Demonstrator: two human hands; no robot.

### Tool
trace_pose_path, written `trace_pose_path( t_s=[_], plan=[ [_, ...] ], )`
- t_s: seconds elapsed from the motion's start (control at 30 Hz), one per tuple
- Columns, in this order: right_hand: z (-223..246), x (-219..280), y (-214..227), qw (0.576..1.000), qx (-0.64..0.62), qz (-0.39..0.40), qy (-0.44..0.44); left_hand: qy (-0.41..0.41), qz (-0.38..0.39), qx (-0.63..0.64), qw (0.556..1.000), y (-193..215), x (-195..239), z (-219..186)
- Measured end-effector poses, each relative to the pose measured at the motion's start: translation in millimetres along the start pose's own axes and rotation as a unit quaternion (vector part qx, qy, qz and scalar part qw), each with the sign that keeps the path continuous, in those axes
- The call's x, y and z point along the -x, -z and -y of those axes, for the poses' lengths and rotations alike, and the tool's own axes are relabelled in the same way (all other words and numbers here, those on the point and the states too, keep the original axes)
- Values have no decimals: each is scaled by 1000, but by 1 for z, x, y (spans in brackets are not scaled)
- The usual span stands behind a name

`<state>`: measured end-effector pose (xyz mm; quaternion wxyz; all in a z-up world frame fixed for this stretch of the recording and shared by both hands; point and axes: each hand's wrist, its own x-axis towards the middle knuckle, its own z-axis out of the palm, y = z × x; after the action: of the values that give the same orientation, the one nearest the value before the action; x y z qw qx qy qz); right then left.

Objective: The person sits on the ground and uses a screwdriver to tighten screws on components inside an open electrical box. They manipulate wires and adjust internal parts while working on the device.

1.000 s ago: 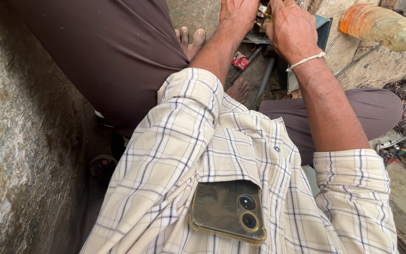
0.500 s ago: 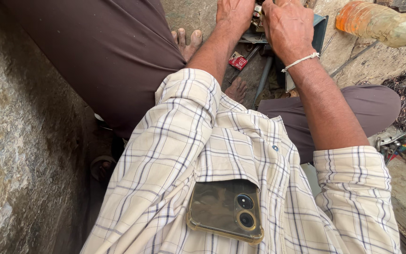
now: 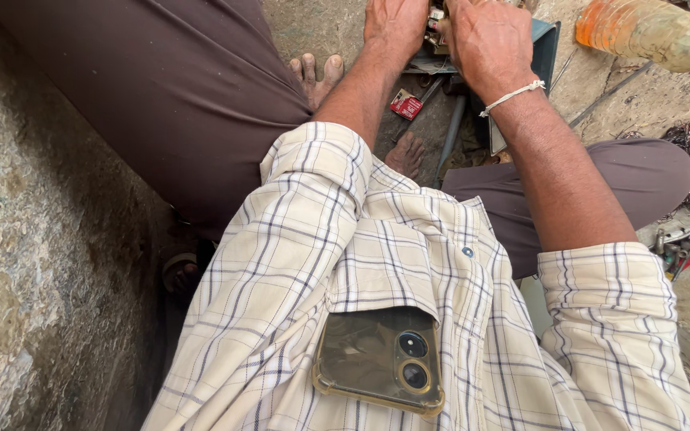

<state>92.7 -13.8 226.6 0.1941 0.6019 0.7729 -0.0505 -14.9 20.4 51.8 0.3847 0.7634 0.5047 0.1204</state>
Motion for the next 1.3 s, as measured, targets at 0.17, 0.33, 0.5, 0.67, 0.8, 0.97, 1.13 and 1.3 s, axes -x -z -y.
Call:
trace_pose_path(
  t_s=[0.17, 0.33, 0.5, 0.67, 0.8, 0.97, 1.13, 1.3],
  plan=[
    [1, 0, 8, 998, 36, -34, 29, 4, -7, -5, 1000, 10, 0, -4],
    [7, -6, 15, 998, -28, 56, -23, 40, 43, -73, 996, 21, -3, -12],
    [5, 4, 19, 998, 4, -60, 37, 34, 43, -47, 997, 32, 4, -16],
    [9, -4, 15, 999, -21, 23, -9, 29, 11, -10, 999, 47, 8, -15],
    [2, -4, 14, 999, -12, -29, 24, 17, 23, -5, 1000, 50, 8, -19],
    [5, -4, 19, 999, -17, 41, -12, 35, 53, -1, 998, 56, 10, -23],
    [7, -1, 19, 999, -49, -17, -4, 38, 55, 0, 998, 62, 10, -25],
    [10, -1, 13, 1000, -11, 8, -19, 64, 98, -19, 993, 59, 11, -29]
  ],
)
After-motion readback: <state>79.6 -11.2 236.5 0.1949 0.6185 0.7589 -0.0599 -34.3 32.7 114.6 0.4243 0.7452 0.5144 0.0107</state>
